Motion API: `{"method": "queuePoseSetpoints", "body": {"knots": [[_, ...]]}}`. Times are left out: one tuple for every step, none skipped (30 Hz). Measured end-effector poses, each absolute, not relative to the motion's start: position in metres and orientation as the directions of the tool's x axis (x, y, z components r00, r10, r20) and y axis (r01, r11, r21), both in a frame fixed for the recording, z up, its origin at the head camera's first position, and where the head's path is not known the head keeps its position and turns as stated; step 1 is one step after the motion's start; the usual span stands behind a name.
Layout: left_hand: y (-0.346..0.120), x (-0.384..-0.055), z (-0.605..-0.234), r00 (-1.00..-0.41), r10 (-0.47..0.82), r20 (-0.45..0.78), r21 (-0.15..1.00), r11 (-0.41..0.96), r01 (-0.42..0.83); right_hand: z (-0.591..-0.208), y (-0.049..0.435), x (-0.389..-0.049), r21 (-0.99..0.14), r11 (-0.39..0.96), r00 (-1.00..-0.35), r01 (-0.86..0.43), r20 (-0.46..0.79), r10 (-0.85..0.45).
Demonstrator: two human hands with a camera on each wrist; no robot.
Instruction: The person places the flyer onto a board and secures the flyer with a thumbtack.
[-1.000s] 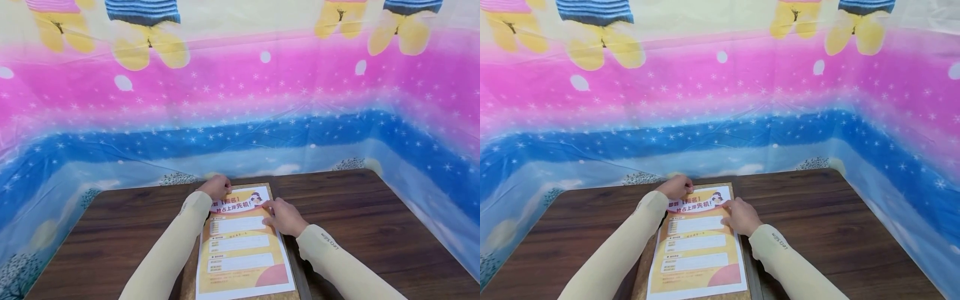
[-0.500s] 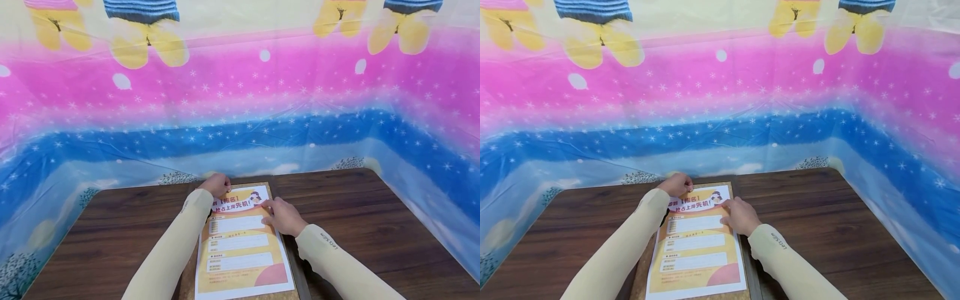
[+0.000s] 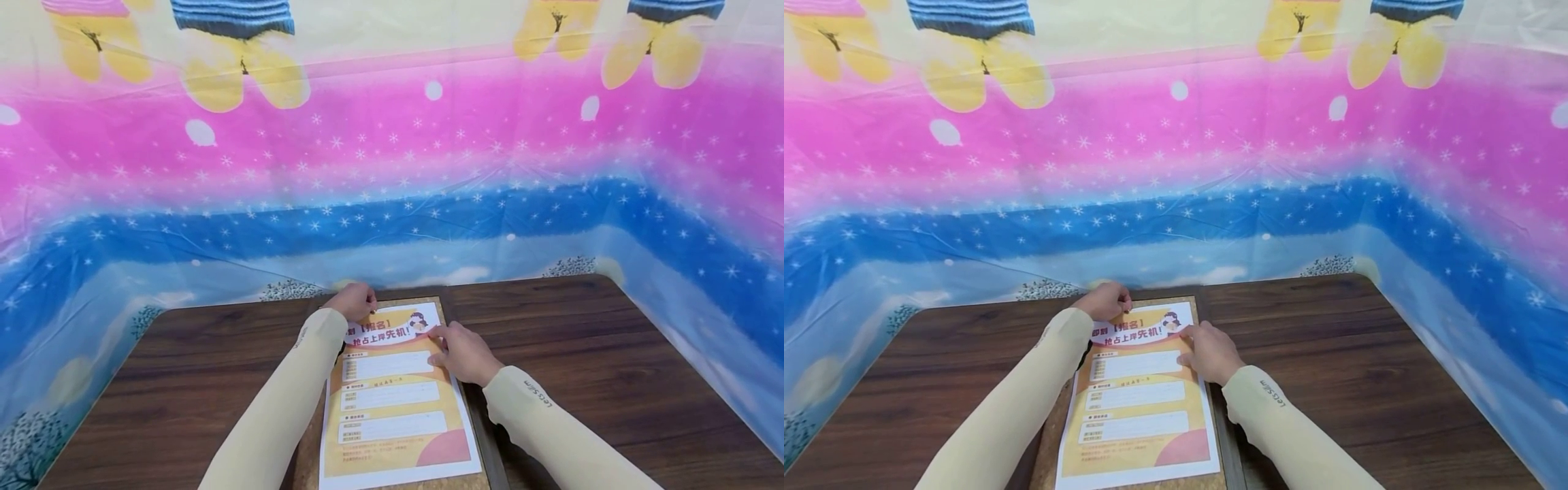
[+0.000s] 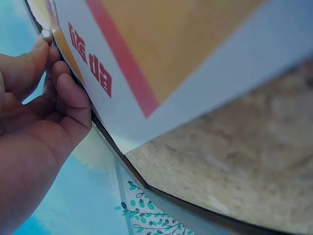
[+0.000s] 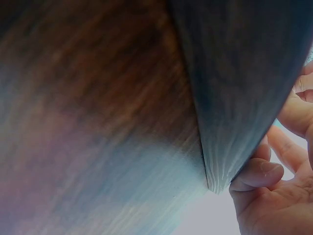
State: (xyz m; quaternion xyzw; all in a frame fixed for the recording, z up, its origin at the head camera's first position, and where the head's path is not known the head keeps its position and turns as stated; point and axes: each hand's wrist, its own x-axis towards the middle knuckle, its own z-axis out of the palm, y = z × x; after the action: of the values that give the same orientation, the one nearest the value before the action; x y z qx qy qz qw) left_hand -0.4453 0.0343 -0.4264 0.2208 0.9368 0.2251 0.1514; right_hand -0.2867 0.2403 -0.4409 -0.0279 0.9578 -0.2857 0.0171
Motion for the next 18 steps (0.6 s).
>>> {"method": "queuePoseSetpoints", "body": {"knots": [[0.0342, -0.4454, -0.4264, -0.857, 0.481, -0.185, 0.488, 0.802, 0.345, -0.4409, 0.2404, -0.2868, -0.547, 0.836, -0.998, -0.043, -0.016, -0.062], [0.0343, -0.4456, -0.4262, -0.857, 0.481, -0.186, 0.488, 0.802, 0.344, -0.4411, 0.2404, -0.2868, -0.547, 0.836, -0.998, -0.044, -0.015, -0.062], [0.0343, -0.4456, -0.4261, -0.856, 0.482, -0.187, 0.486, 0.803, 0.345, -0.4412, 0.2404, -0.2868, -0.546, 0.837, -0.998, -0.044, -0.014, -0.062], [0.0343, -0.4455, -0.4258, -0.856, 0.482, -0.188, 0.486, 0.803, 0.345, -0.4414, 0.2404, -0.2868, -0.545, 0.837, -0.998, -0.046, -0.013, -0.063], [0.0342, -0.4453, -0.4253, -0.855, 0.484, -0.188, 0.485, 0.802, 0.347, -0.4416, 0.2405, -0.2868, -0.545, 0.837, -0.998, -0.046, -0.012, -0.063], [0.0343, -0.4450, -0.4250, -0.854, 0.485, -0.187, 0.483, 0.803, 0.350, -0.4418, 0.2406, -0.2868, -0.545, 0.837, -0.998, -0.046, -0.012, -0.063], [0.0342, -0.4446, -0.4245, -0.854, 0.487, -0.186, 0.482, 0.802, 0.353, -0.4418, 0.2406, -0.2868, -0.545, 0.837, -0.998, -0.047, -0.011, -0.063], [0.0340, -0.4443, -0.4242, -0.853, 0.489, -0.184, 0.480, 0.802, 0.356, -0.4419, 0.2407, -0.2867, -0.544, 0.837, -0.998, -0.048, -0.010, -0.064], [0.0338, -0.4438, -0.4238, -0.852, 0.490, -0.182, 0.477, 0.802, 0.359, -0.4419, 0.2407, -0.2867, -0.545, 0.837, -0.998, -0.049, -0.009, -0.064], [0.0336, -0.4434, -0.4234, -0.852, 0.492, -0.180, 0.476, 0.801, 0.363, -0.4419, 0.2408, -0.2867, -0.544, 0.837, -0.998, -0.050, -0.008, -0.065], [0.0335, -0.4429, -0.4231, -0.851, 0.495, -0.177, 0.473, 0.801, 0.367, -0.4418, 0.2409, -0.2866, -0.544, 0.837, -0.998, -0.051, -0.007, -0.066], [0.0334, -0.4423, -0.4228, -0.851, 0.495, -0.176, 0.474, 0.800, 0.368, -0.4418, 0.2410, -0.2864, -0.545, 0.836, -0.998, -0.057, -0.004, -0.070], [0.0333, -0.4417, -0.4224, -0.851, 0.496, -0.173, 0.475, 0.799, 0.369, -0.4418, 0.2409, -0.2862, -0.546, 0.835, -0.997, -0.063, 0.000, -0.075], [0.0331, -0.4409, -0.4219, -0.851, 0.496, -0.172, 0.475, 0.799, 0.370, -0.4417, 0.2409, -0.2859, -0.548, 0.834, -0.997, -0.068, 0.003, -0.080], [0.0330, -0.4401, -0.4215, -0.851, 0.496, -0.169, 0.474, 0.798, 0.371, -0.4418, 0.2411, -0.2858, -0.550, 0.832, -0.996, -0.073, 0.005, -0.084], [0.0330, -0.4393, -0.4210, -0.852, 0.497, -0.167, 0.474, 0.798, 0.372, -0.4419, 0.2412, -0.2856, -0.551, 0.831, -0.996, -0.078, 0.008, -0.088], [0.0329, -0.4384, -0.4205, -0.852, 0.497, -0.166, 0.476, 0.797, 0.373, -0.4419, 0.2412, -0.2855, -0.553, 0.829, -0.996, -0.084, 0.011, -0.093], [0.0328, -0.4375, -0.4200, -0.852, 0.497, -0.165, 0.478, 0.796, 0.372, -0.4419, 0.2412, -0.2853, -0.554, 0.828, -0.995, -0.089, 0.015, -0.097]]}}
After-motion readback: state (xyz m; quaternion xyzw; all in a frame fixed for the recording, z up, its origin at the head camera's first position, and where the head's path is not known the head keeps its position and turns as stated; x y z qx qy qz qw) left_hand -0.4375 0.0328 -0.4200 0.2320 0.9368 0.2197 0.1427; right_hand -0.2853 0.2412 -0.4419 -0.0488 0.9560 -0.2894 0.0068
